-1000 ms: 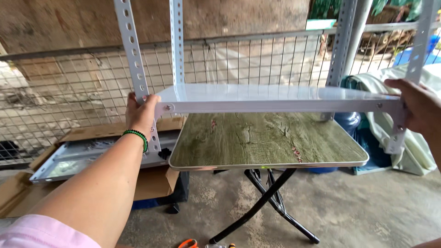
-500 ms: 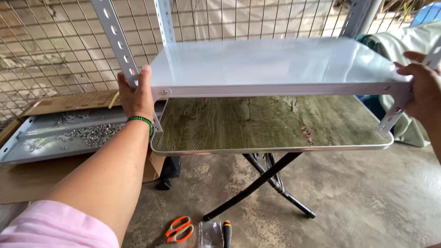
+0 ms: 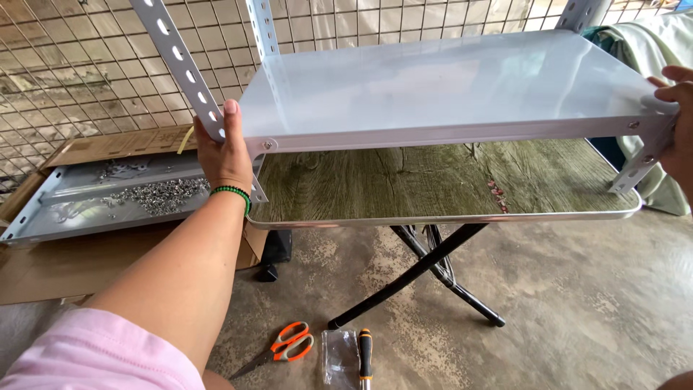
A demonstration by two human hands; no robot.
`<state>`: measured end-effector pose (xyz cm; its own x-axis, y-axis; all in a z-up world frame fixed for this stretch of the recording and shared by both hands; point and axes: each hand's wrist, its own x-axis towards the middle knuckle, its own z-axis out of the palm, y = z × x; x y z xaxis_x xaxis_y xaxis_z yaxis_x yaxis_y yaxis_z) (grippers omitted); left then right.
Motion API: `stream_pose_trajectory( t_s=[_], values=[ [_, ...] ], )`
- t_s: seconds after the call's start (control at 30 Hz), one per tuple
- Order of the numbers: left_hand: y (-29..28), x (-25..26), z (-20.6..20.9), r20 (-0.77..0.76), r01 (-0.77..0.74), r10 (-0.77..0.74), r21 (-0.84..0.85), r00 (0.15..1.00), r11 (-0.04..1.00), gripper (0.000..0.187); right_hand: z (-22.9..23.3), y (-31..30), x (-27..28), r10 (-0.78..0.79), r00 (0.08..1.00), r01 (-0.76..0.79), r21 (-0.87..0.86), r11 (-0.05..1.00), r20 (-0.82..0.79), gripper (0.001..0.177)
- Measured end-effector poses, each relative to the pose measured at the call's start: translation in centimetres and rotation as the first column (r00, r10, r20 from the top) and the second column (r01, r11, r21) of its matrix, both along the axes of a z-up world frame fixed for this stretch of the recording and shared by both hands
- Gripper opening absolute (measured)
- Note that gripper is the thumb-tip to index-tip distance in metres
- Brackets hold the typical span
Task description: The person assembles a metal shelf by attaching metal brackets to a shelf panel using screws and a screwdriver. They tighten the screws to secure the brackets and then flip the shelf to continue assembly.
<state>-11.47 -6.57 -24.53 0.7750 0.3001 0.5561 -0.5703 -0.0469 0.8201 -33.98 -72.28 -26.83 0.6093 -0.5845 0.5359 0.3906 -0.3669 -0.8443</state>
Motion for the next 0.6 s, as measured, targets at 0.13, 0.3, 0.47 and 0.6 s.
stream_pose_trajectory(
  t_s=[0.13, 0.3, 0.47, 0.6],
  values=[
    [0.0, -1.2, -0.6, 0.003, 0.023, -0.023, 0.027, 1.000, 0.999, 0.058, -0.7, -1.8, -0.6, -0.050, 0.998, 0.053, 0.078, 0.996, -0.044, 0.044],
    [0.9, -2.0, -0.5, -0.088, 0.064, -0.064, -0.001, 0.994, 0.998, 0.048, -1.6, -3.1, -0.5, 0.040, 0.998, -0.043, 0.068, 0.997, 0.045, 0.026],
    [0.9, -2.6, -0.8, -0.089, 0.089, -0.093, -0.051, 0.992, 0.995, 0.043, -1.3, -2.3, -1.8, -0.029, 0.999, 0.034, 0.124, 0.992, -0.039, 0.028],
    [1.2, -3.4, -1.0, -0.069, 0.089, -0.093, -0.048, 0.993, 0.995, 0.046, -0.3, -0.1, -3.0, -0.003, 1.000, 0.006, 0.140, 0.990, -0.019, 0.043]
  ],
)
